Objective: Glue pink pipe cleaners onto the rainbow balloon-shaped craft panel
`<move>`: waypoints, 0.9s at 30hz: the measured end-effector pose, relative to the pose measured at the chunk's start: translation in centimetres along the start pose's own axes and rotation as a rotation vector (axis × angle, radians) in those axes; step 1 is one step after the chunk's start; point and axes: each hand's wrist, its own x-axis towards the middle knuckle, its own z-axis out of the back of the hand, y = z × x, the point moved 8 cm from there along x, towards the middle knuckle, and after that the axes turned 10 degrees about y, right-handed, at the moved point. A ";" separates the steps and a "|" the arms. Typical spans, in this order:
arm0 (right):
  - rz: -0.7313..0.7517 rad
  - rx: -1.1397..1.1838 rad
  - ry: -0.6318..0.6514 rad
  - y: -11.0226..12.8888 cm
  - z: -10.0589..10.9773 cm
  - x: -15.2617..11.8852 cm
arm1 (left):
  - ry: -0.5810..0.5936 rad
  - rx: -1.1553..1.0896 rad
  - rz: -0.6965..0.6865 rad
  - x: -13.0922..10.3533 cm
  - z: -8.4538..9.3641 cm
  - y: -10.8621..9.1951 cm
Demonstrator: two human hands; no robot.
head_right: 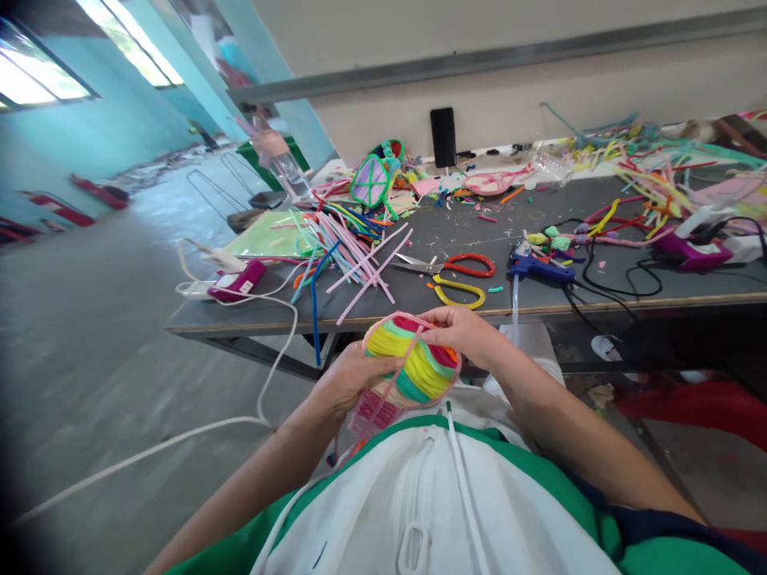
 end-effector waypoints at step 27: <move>0.007 -0.260 -0.087 0.0 -0.3 0.4 | 0.183 0.580 0.175 3.6 1.1 -4.1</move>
